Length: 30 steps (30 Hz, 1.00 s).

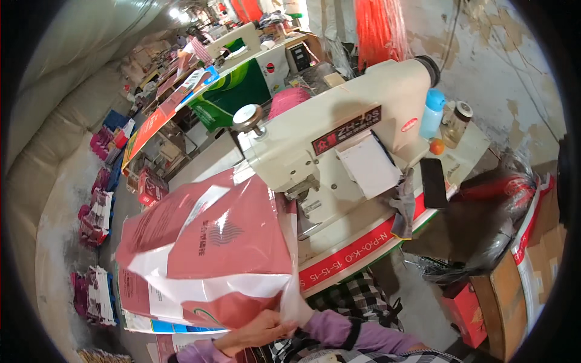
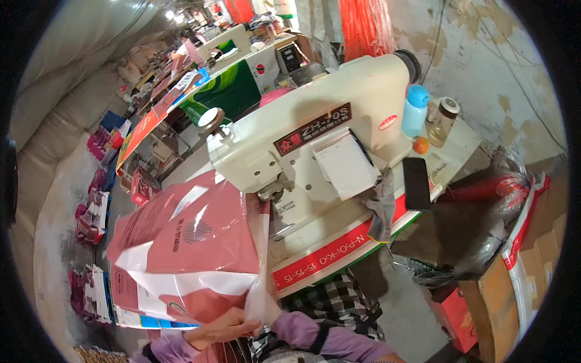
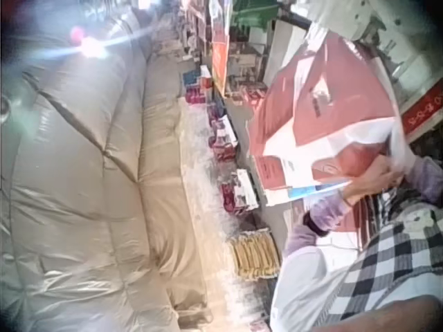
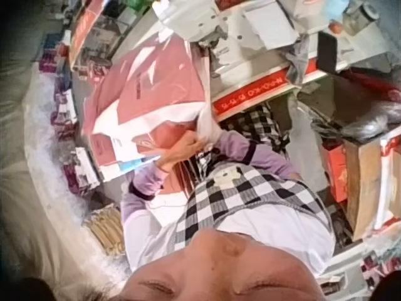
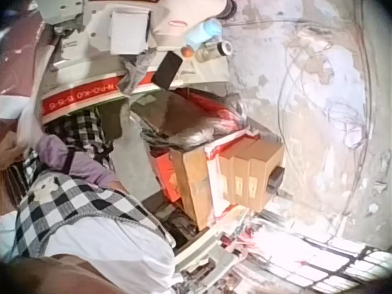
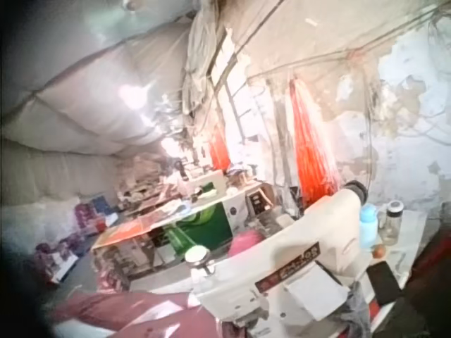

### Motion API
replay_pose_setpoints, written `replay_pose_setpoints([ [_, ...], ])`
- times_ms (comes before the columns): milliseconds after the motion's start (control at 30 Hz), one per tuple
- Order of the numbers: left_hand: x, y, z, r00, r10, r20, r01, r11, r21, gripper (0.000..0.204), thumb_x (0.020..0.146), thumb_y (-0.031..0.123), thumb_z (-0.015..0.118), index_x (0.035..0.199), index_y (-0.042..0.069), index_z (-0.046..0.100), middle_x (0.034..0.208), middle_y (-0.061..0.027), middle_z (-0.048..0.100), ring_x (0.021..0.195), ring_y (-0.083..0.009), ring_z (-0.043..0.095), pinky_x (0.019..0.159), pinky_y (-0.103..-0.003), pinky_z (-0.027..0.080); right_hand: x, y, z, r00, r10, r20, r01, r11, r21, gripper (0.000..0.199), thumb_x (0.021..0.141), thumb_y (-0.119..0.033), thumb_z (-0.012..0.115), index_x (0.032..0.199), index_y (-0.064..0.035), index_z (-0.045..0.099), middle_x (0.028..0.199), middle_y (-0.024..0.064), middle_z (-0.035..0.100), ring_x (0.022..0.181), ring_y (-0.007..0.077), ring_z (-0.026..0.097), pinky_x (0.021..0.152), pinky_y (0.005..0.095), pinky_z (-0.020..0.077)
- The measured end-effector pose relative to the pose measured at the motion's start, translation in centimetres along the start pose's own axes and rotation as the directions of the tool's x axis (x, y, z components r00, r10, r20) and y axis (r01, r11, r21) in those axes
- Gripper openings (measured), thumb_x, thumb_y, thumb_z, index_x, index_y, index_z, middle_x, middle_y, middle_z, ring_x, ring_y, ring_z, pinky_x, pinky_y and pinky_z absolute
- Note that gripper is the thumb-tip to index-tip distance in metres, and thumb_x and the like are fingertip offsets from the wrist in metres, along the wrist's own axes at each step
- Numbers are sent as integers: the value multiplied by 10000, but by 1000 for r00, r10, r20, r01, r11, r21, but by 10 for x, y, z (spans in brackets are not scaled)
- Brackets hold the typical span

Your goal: Manually aligning, folding, and feeding large printed plastic product sacks into an industrial sealing or stitching machine.

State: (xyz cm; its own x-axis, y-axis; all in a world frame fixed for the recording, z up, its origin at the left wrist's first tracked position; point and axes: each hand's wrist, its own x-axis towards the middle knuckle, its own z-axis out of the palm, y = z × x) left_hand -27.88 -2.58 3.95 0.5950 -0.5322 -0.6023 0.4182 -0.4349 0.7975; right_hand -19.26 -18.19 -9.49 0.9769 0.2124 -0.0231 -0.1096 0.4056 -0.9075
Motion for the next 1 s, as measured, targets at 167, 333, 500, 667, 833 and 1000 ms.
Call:
replay_pose_setpoints([
  [167,12,46,13,920,-356,-161,217,808,-547,165,923,82,621,1066,64,542,825,6,586,577,-100,543,445,-226,391,-36,-67,-8,883,422,207,-463,705,537,434,1001,-332,442,1307,-29,492,1145,108,635,971,206,634,856,362,506],
  [333,39,108,-1,893,448,43,-344,618,707,153,695,26,683,830,10,612,769,-103,621,731,-241,632,675,-338,499,-57,-43,-15,955,249,159,-289,898,331,494,891,-92,515,1367,2,426,1226,117,593,1070,180,606,871,311,494],
  [500,31,92,40,968,115,222,-231,78,970,315,779,302,638,834,-6,606,770,-137,641,751,-304,644,666,-410,510,-94,-82,-17,967,254,-22,-253,942,-221,558,908,-131,474,1445,-68,340,1023,232,657,930,284,683,834,348,513],
  [667,55,115,49,897,-308,318,-250,240,938,313,780,302,679,849,1,629,840,-159,660,803,-298,653,681,-397,514,-72,-78,-12,967,205,-154,-253,860,-443,574,869,-119,505,1430,-124,388,819,265,635,754,412,645,655,460,515],
  [833,55,164,-72,754,343,561,-601,13,799,189,770,236,663,830,62,618,880,-122,623,803,-314,591,688,-414,451,-75,-71,-21,984,108,-144,-175,768,-616,623,823,-120,551,1426,-204,416,647,219,598,605,410,610,566,490,486],
  [1000,26,225,-37,988,-50,146,-154,-411,899,82,836,149,556,865,81,592,600,-68,485,534,-246,506,479,-394,404,18,-44,-42,976,-193,99,131,158,-979,335,828,-194,603,1146,-89,624,586,130,580,541,329,594,514,441,460],
])
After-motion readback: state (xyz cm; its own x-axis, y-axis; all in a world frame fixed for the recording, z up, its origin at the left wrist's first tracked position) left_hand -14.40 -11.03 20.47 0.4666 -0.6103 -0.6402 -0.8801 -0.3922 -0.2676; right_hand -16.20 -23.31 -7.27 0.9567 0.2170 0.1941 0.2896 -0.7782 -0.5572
